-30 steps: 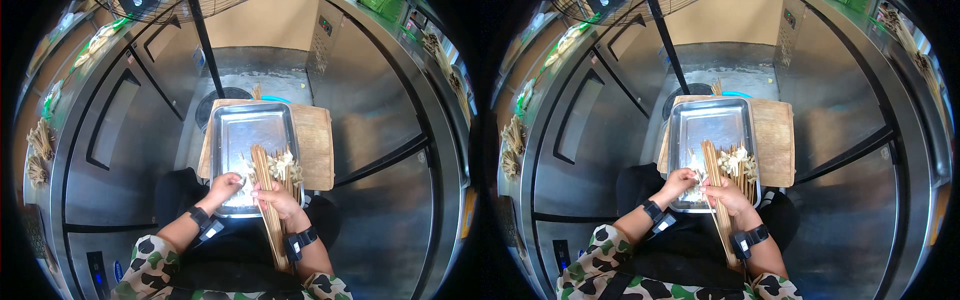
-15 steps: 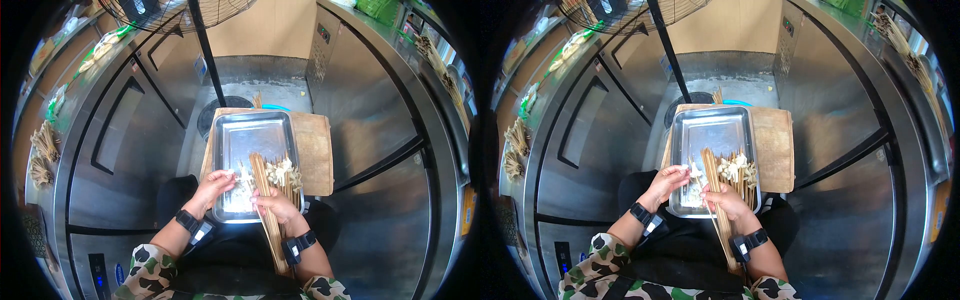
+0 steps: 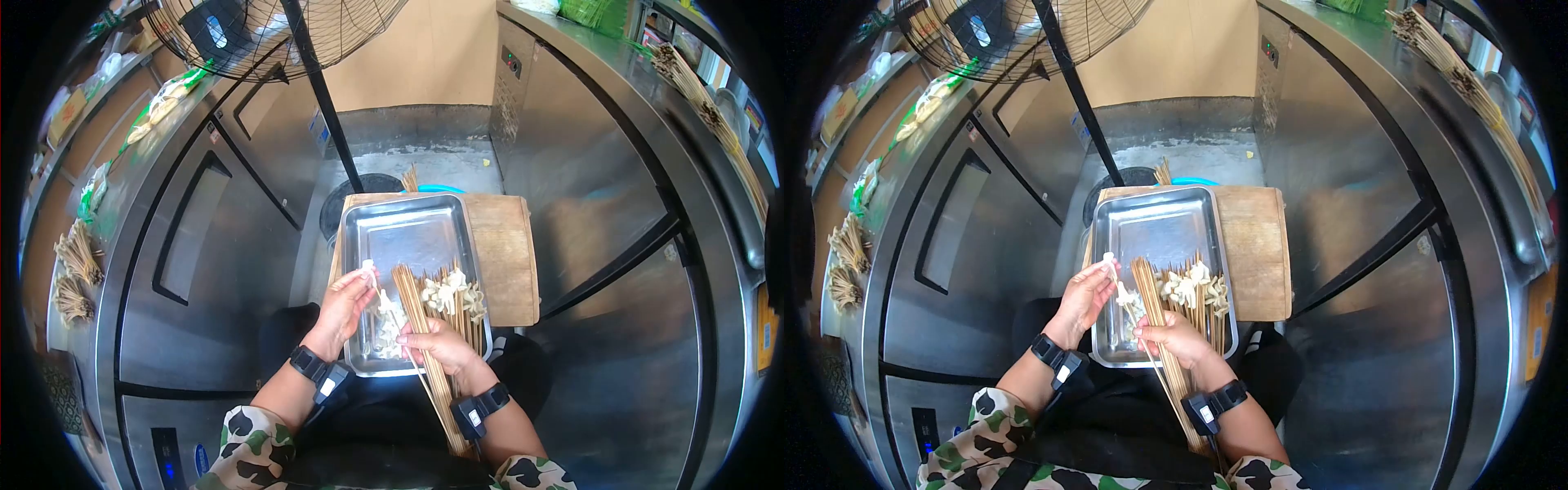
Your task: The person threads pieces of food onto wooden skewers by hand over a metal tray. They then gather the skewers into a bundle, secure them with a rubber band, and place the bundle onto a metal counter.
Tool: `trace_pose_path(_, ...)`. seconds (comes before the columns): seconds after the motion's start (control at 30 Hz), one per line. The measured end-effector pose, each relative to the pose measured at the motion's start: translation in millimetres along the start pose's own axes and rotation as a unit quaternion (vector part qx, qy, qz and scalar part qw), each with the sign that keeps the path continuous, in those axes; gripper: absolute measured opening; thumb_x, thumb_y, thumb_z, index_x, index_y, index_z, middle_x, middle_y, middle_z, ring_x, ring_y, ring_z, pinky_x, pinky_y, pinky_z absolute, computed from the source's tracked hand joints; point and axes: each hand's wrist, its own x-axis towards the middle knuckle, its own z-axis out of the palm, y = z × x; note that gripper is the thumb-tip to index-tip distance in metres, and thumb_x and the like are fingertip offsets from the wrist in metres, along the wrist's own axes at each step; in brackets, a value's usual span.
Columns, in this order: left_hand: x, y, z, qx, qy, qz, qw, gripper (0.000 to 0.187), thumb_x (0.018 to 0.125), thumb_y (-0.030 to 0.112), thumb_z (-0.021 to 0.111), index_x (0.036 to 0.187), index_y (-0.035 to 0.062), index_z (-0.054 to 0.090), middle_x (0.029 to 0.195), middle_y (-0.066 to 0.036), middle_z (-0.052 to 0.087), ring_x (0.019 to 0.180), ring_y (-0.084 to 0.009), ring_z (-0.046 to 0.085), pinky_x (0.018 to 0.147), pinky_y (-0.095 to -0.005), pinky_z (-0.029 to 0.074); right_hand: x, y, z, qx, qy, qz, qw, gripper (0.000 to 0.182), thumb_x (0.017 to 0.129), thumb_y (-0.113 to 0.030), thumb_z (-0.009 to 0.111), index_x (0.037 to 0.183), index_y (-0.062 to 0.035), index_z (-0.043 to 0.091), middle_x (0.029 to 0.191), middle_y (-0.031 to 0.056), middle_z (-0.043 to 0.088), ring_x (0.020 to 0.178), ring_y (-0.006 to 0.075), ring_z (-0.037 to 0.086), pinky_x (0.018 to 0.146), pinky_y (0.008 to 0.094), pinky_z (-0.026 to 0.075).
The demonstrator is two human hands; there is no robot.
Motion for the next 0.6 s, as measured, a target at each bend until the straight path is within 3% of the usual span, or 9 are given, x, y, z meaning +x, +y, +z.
trace_pose_path(0.6, -2.5, 6.9, -3.0, -0.037, -0.045, -0.012, 0.998, 0.011, 0.086, 0.002, 0.052, 0.097, 0.0020, 0.055, 0.100, -0.015, 0.062, 0.089, -0.0182, 0.062, 0.079, -0.0275, 0.051, -1.9, -2.5, -0.7, -0.004, -0.005, -0.004, 1.000, 0.017, 0.079, -0.011, 0.064, 0.091, -0.0016, 0.057, 0.072, 0.0094, 0.062, 0.048, 0.0075, 0.049, 0.045, 0.0193, 0.039)
